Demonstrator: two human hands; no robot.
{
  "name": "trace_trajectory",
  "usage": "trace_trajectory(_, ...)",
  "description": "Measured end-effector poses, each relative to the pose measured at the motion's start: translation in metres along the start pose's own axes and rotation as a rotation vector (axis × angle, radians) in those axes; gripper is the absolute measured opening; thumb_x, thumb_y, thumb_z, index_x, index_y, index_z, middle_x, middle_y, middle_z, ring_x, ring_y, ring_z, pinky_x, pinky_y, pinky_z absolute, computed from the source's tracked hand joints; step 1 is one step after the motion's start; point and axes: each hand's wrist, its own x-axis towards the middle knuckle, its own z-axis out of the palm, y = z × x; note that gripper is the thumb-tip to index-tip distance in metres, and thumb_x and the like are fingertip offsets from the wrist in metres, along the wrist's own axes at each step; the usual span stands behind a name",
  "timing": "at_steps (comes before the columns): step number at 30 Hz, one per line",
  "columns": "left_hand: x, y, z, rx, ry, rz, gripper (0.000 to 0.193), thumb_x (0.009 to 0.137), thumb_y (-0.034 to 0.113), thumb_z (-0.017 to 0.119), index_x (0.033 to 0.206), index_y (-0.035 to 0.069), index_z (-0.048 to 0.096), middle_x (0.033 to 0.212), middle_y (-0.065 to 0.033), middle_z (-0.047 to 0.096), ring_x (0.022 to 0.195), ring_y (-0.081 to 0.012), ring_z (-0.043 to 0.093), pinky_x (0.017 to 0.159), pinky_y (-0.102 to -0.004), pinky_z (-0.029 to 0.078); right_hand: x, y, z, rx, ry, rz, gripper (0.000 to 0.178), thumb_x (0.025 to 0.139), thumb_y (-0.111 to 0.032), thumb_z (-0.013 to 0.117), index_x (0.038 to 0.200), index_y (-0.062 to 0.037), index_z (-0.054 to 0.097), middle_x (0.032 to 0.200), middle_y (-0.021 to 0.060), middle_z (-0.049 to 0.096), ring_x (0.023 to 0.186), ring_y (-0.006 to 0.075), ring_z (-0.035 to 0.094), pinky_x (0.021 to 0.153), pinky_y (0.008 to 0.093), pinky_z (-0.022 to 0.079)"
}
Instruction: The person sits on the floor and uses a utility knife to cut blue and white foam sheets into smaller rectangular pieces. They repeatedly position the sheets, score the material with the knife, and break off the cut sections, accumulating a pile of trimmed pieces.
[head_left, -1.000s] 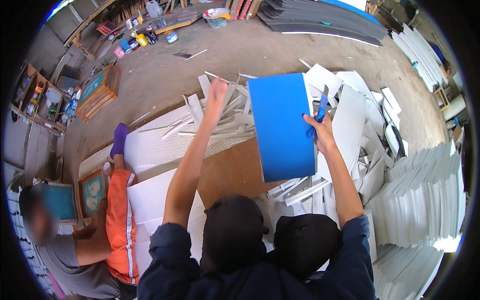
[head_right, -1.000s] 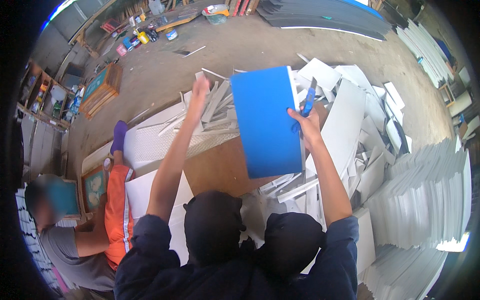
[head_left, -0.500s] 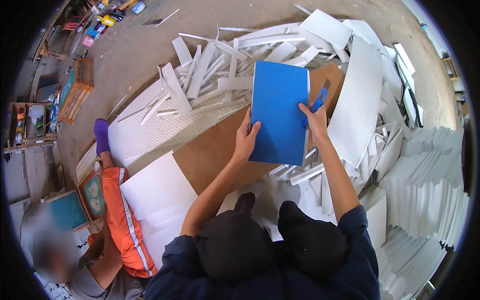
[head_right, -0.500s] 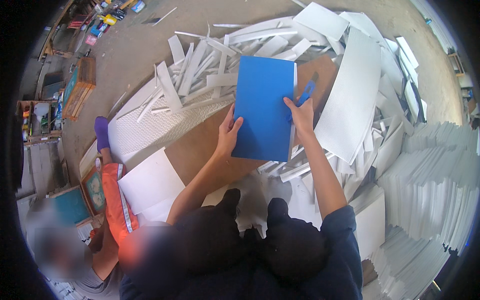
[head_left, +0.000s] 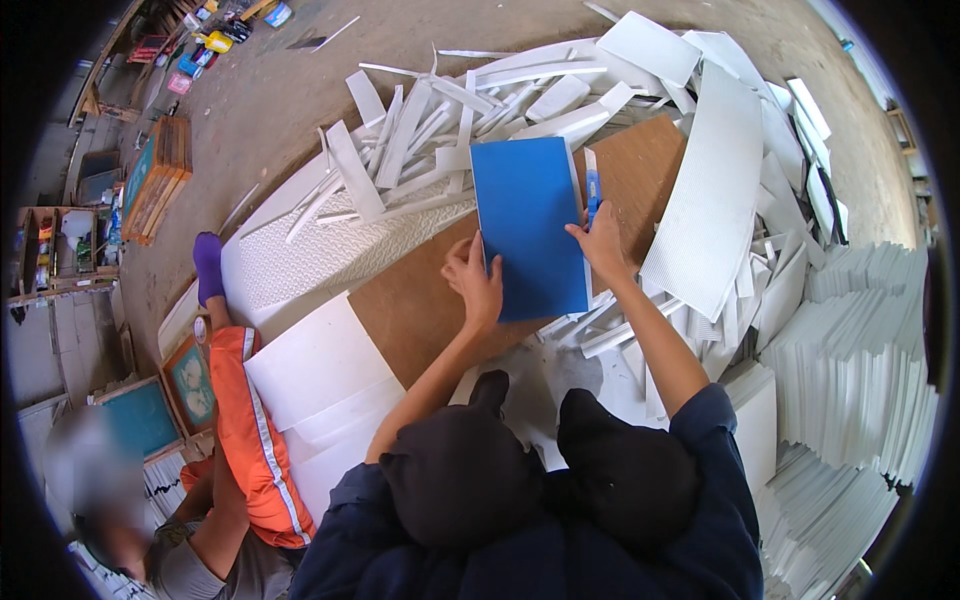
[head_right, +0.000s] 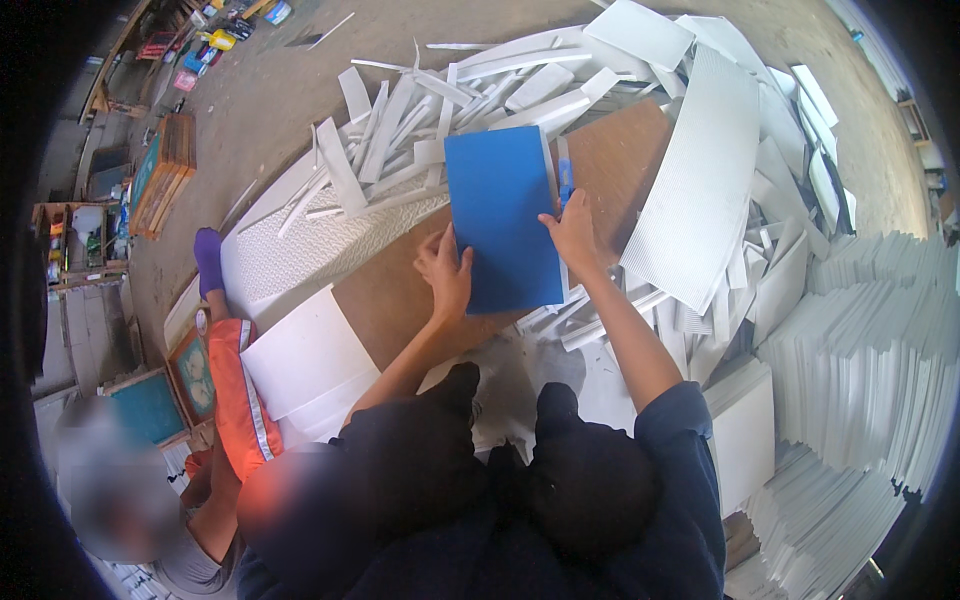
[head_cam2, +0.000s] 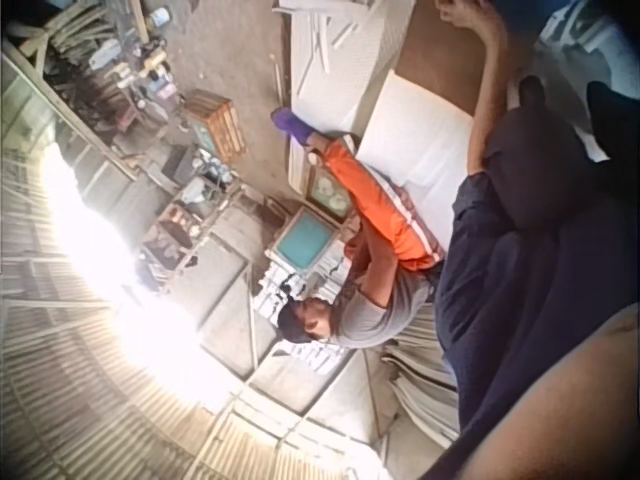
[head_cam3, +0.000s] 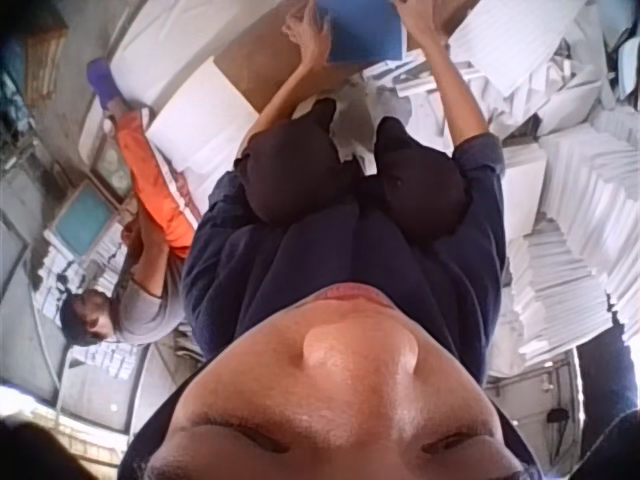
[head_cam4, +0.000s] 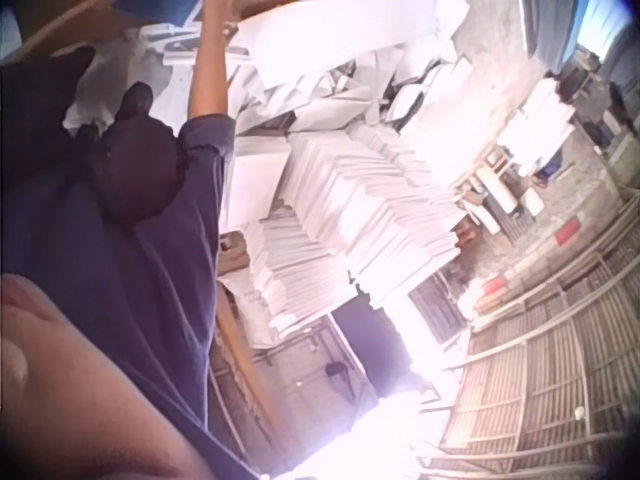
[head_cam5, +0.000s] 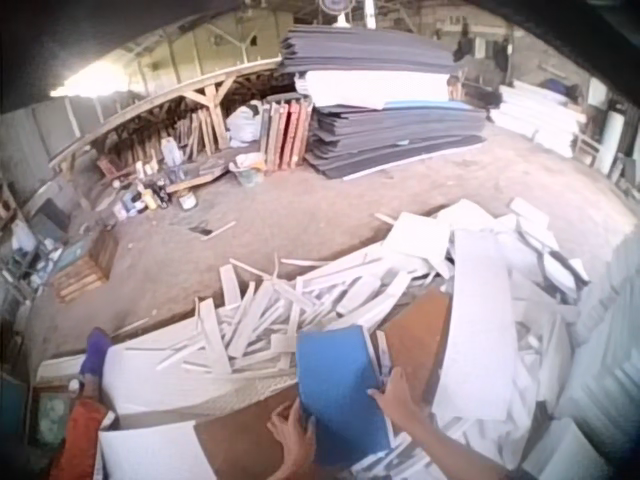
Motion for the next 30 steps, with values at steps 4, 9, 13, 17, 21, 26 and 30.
trace_trajectory(4, -0.006, 0.0, -0.024, 0.179, -0.189, 0.674, 0.08, 0.07, 0.027, 0.07, 0.135, 0.002, 0.029, 0.142, -0.0159, 0.02, 0.126, -0.0316, 0.026, 0.102, -0.0475, 0.02, -0.001, 0.002, 0.006, -0.078, 0.002, -0.088, 0.039, 0.074, -0.007, 0.067, 0.096, 0.0024, 0.037, 0.102, 0.0221, 0.047, 0.09, 0.036, 0.055, 0.075, 0.0432, 0.043)
trace_trajectory(9, -0.018, 0.013, -0.022, 0.376, -0.477, 0.821, 0.09, 0.067, 0.036, 0.07, 0.134, -0.004, 0.026, 0.143, -0.0174, 0.02, 0.134, -0.0308, 0.014, 0.108, -0.0477, 0.012, -0.003, 0.001, 0.008, -0.088, 0.001, -0.084, 0.039, 0.075, -0.007, 0.066, 0.097, 0.0024, 0.037, 0.103, 0.022, 0.047, 0.094, 0.0385, 0.053, 0.077, 0.0443, 0.042)
trace_trajectory(13, -0.02, 0.01, -0.013, 0.439, -0.442, 0.868, 0.09, 0.067, 0.039, 0.068, 0.133, -0.005, 0.025, 0.142, -0.0181, 0.022, 0.134, -0.0311, 0.016, 0.108, -0.0471, 0.012, -0.008, 0.003, 0.006, -0.101, 0.015, -0.06, 0.035, 0.077, -0.013, 0.066, 0.095, 0.0012, 0.039, 0.096, 0.0211, 0.051, 0.089, 0.0366, 0.054, 0.074, 0.0436, 0.043)
trace_trajectory(17, -0.023, 0.018, -0.019, 0.433, -0.469, 0.847, 0.088, 0.069, 0.04, 0.067, 0.133, -0.003, 0.027, 0.141, -0.0175, 0.023, 0.133, -0.0304, 0.018, 0.108, -0.0455, 0.013, -0.01, 0.007, -0.019, 0.186, 0.019, 0.106, 0.027, 0.085, -0.023, 0.059, 0.088, -0.001, 0.043, 0.071, 0.0121, 0.054, 0.062, 0.0228, 0.057, 0.057, 0.0347, 0.046)
trace_trajectory(21, -0.006, 0.025, -0.032, 0.244, -0.439, 0.786, 0.069, 0.076, 0.035, 0.065, 0.129, 0.001, 0.037, 0.133, -0.0182, 0.036, 0.126, -0.0291, 0.032, 0.104, -0.043, 0.025, -0.045, -0.022, -0.067, 0.548, -0.067, 0.123, 0.029, 0.093, -0.033, 0.044, 0.091, -0.0043, 0.047, 0.057, 0.0028, 0.049, 0.045, 0.0084, 0.048, 0.042, 0.022, 0.039)
trace_trajectory(26, 0.027, 0.117, -0.076, -0.539, -0.714, 0.434, 0.042, 0.087, 0.03, 0.055, 0.119, 0.003, 0.049, 0.112, -0.0108, 0.056, 0.104, -0.0186, 0.052, 0.088, -0.0322, 0.042, -0.105, -0.097, -0.134, 0.518, -0.085, -0.05, 0.035, 0.094, -0.037, 0.04, 0.087, -0.0042, 0.049, 0.054, 0.0016, 0.046, 0.042, 0.008, 0.043, 0.041, 0.0214, 0.035)
trace_trajectory(30, 0.011, 0.217, -0.132, -0.802, -0.804, 0.483, 0.036, 0.089, 0.027, 0.054, 0.114, 0.001, 0.054, 0.102, -0.0053, 0.06, 0.093, -0.0104, 0.054, 0.08, -0.0265, 0.044, -0.14, -0.154, -0.17, 0.452, -0.012, -0.174, 0.042, 0.094, -0.04, 0.04, 0.076, -0.0037, 0.051, 0.052, 0.0004, 0.045, 0.041, 0.0062, 0.041, 0.04, 0.0202, 0.031)
